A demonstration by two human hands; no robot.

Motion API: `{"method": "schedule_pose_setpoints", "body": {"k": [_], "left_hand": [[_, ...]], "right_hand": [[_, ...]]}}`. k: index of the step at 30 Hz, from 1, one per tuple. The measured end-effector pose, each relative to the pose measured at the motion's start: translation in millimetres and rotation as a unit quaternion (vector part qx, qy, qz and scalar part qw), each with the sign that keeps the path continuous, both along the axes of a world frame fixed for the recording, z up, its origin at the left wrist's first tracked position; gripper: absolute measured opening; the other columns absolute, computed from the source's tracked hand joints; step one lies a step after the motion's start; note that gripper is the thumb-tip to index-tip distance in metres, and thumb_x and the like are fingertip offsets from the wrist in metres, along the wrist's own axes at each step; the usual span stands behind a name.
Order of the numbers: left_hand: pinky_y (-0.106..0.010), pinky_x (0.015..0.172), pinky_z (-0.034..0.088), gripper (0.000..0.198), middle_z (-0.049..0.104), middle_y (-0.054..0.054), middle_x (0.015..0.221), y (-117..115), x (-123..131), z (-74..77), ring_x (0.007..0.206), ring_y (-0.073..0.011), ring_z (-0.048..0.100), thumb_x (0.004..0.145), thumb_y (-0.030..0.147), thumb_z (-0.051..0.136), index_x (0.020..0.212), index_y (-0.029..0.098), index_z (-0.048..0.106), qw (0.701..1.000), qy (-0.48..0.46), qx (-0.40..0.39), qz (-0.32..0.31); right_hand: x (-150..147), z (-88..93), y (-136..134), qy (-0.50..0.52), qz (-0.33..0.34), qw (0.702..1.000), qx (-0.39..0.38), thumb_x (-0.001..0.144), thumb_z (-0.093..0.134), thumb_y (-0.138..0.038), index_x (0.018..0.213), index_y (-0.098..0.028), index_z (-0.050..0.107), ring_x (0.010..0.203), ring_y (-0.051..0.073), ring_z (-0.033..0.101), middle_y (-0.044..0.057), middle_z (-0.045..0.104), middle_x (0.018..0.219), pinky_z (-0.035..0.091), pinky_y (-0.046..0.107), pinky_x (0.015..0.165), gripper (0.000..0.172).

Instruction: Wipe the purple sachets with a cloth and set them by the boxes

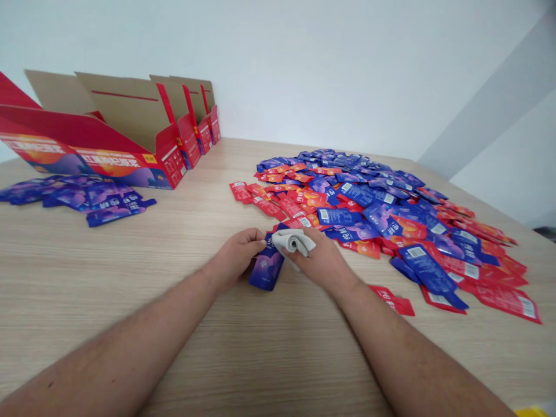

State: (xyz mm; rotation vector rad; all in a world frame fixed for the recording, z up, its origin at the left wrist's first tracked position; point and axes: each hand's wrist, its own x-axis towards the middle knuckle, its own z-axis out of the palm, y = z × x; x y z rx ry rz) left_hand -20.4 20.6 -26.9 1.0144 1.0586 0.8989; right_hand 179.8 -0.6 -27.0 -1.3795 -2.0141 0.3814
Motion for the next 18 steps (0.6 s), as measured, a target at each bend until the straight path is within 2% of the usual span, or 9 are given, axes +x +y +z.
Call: {"method": "schedule_pose_setpoints", "body": {"k": [2, 5, 10, 14, 15, 18], "left_hand": [[-0.023, 0.051, 0.027, 0.02, 0.052, 0.006, 0.056, 0.1, 0.2, 0.1, 0.049, -0.008, 0.041, 0.07, 0.028, 0.069, 0.073, 0.02, 0.051, 1.0, 0.002, 0.002, -0.008], [-0.022, 0.052, 0.028, 0.021, 0.054, 0.005, 0.058, -0.1, -0.2, -0.8, 0.05, -0.0079, 0.043, 0.07, 0.028, 0.07, 0.072, 0.019, 0.051, 1.0, 0.009, 0.007, -0.011], [-0.023, 0.051, 0.028, 0.02, 0.052, 0.006, 0.056, 0.2, -0.9, -2.1, 0.049, -0.0077, 0.041, 0.071, 0.028, 0.068, 0.074, 0.019, 0.051, 1.0, 0.002, 0.005, -0.006], [-0.022, 0.051, 0.028, 0.021, 0.053, 0.006, 0.056, 0.0, -1.0, -1.3, 0.049, -0.0075, 0.041, 0.07, 0.028, 0.07, 0.072, 0.018, 0.051, 1.0, 0.012, 0.016, -0.015], [-0.022, 0.051, 0.028, 0.021, 0.052, 0.006, 0.056, 0.0, -1.1, -1.0, 0.049, -0.0075, 0.041, 0.07, 0.028, 0.07, 0.072, 0.018, 0.051, 1.0, 0.012, 0.014, -0.012], [-0.022, 0.05, 0.028, 0.02, 0.052, 0.007, 0.055, 0.0, -1.4, -1.0, 0.048, -0.0076, 0.041, 0.071, 0.028, 0.069, 0.074, 0.019, 0.052, 1.0, 0.006, 0.01, -0.007]], "right_hand": [[0.7, 0.2, 0.9, -0.004, 0.004, 1.0, 0.002, 0.087, 0.071, -0.033, 0.102, -0.023, 0.067, 0.09, 0.021, 0.066, 0.005, 0.071, 0.098, 0.05, 0.033, 0.077, 0.019], [0.8, 0.3, 1.3, -0.02, 0.057, 0.998, -0.002, 0.084, 0.074, -0.03, 0.099, -0.022, 0.066, 0.089, 0.021, 0.066, 0.004, 0.071, 0.095, 0.049, 0.032, 0.076, 0.019], [1.0, 0.3, 1.7, -0.001, -0.016, 1.0, 0.007, 0.088, 0.07, -0.034, 0.105, -0.021, 0.068, 0.089, 0.021, 0.066, 0.007, 0.072, 0.098, 0.049, 0.033, 0.076, 0.021], [-0.7, 0.5, 0.7, -0.015, 0.06, 0.998, -0.007, 0.084, 0.075, -0.031, 0.101, -0.021, 0.067, 0.09, 0.021, 0.066, 0.005, 0.072, 0.097, 0.049, 0.032, 0.076, 0.021], [-0.9, 0.4, 1.0, -0.015, 0.057, 0.998, -0.008, 0.085, 0.074, -0.031, 0.102, -0.021, 0.067, 0.091, 0.021, 0.066, 0.005, 0.072, 0.098, 0.049, 0.032, 0.077, 0.021], [-0.5, -0.1, 2.8, -0.006, -0.005, 1.0, 0.004, 0.088, 0.071, -0.034, 0.107, -0.021, 0.069, 0.093, 0.023, 0.066, 0.007, 0.073, 0.101, 0.05, 0.034, 0.079, 0.022]]}}
